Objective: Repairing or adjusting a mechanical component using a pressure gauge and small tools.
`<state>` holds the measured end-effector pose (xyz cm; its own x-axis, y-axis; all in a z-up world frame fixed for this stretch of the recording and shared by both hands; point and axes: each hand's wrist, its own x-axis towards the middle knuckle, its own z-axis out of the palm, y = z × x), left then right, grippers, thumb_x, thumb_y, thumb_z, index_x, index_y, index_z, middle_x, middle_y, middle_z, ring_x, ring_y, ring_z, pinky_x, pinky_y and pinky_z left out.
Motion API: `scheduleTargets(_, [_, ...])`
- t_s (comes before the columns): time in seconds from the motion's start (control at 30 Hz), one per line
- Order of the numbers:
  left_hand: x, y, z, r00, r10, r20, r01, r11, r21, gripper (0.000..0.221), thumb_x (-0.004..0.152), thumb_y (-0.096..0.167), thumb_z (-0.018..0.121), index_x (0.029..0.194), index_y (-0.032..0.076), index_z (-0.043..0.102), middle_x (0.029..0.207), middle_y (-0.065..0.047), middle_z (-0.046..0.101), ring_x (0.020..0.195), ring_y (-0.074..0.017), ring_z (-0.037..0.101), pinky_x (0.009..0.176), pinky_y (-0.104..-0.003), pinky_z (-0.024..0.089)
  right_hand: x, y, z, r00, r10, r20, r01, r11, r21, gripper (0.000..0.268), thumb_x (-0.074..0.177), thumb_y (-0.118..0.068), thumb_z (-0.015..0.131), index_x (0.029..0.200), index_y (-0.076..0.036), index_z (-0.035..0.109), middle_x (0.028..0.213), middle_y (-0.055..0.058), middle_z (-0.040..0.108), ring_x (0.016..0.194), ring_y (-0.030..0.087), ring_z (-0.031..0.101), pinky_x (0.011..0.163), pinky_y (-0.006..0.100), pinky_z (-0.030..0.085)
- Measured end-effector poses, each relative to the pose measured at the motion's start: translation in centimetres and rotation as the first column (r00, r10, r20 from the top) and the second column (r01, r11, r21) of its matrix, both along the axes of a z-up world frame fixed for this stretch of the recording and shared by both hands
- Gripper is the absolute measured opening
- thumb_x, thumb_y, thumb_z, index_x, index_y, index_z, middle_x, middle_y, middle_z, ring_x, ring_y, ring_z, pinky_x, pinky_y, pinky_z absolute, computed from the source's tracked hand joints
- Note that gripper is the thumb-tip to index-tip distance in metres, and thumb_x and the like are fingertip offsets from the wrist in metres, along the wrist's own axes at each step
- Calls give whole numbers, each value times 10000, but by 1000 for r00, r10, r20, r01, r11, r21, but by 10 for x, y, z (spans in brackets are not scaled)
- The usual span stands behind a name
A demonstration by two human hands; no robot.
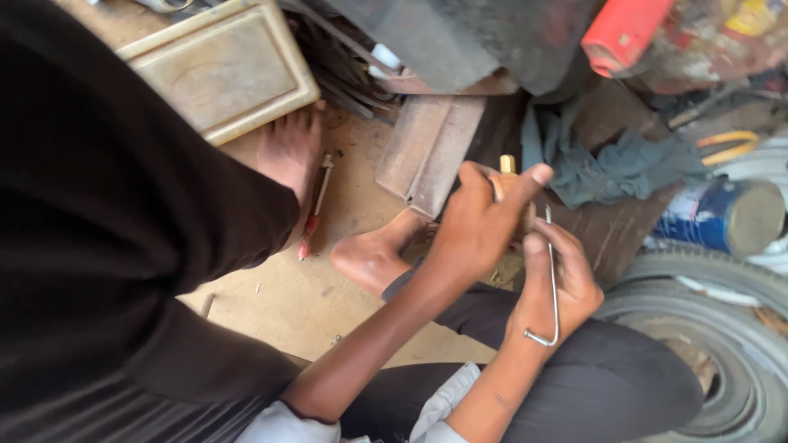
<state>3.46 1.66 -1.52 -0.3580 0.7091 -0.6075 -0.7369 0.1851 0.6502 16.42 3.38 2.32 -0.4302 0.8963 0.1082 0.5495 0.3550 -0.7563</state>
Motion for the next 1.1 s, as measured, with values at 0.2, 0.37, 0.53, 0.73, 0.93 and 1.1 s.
scheduleTargets(0.2, [36, 13, -10, 999, 28, -24, -28, 1000, -12, 743, 900, 622, 633, 1067, -89, 497, 1078, -306, 612, 976, -357, 689, 843, -439, 539, -1, 6, -8, 963, -23, 268, -2, 996, 93, 375, 891, 119, 697, 1263, 83, 670, 1141, 106, 663, 980, 147, 619, 888, 275, 527])
scheduleTargets(0.37, [47, 12, -4, 967, -4, 255, 30, 995, -98, 718, 955, 671, 443, 1089, -34, 486, 1028, -254, 658, 984, -351, 687, 860, -424, 527, -18, 6, 1, 968, -238, 76, 240, 970, -22, 308, 959, -37, 709, 1250, 53, 661, 1117, 75, 723, 947, 112, 679, 814, 244, 527])
scheduleTargets(0.53, [110, 7, -41, 700, 43, 713, -87, 996, 25, 551, 1024, 609, 384, 1125, 116, 609, 925, -71, 608, 777, -184, 587, 631, -353, 494, 0, 11, -5, 988, -145, 60, 143, 989, 35, 298, 1056, -79, 740, 1274, 112, 672, 1166, 128, 726, 1037, 142, 682, 973, 258, 547])
scheduleTargets(0.73, [160, 0, -69, 723, -110, 682, 146, 989, 5, 397, 1023, 407, 480, 928, 48, 619, 734, -33, 642, 632, -144, 597, 568, -314, 499, -23, 4, -8, 989, -143, -23, 143, 990, -15, 286, 1059, -73, 692, 1275, 113, 662, 1160, 137, 732, 1032, 162, 701, 961, 265, 559])
scheduleTargets(0.93, [130, -4, -59, 901, -186, 393, 243, 965, -101, 370, 946, 336, 510, 898, 4, 665, 793, -155, 713, 702, -270, 692, 674, -404, 538, -29, 10, -36, 984, -92, 152, 91, 996, 16, 265, 1077, -121, 691, 1247, 82, 687, 1126, 96, 714, 1006, 120, 660, 930, 259, 542])
scheduleTargets(1.1, [128, -3, -61, 928, -209, 308, 276, 941, -196, 381, 950, 358, 536, 1003, 20, 702, 983, -200, 714, 961, -336, 666, 858, -442, 486, -46, 8, -35, 971, -184, 152, 200, 975, -99, 308, 1067, -194, 634, 1251, 45, 692, 1074, 64, 718, 932, 103, 645, 826, 253, 519])
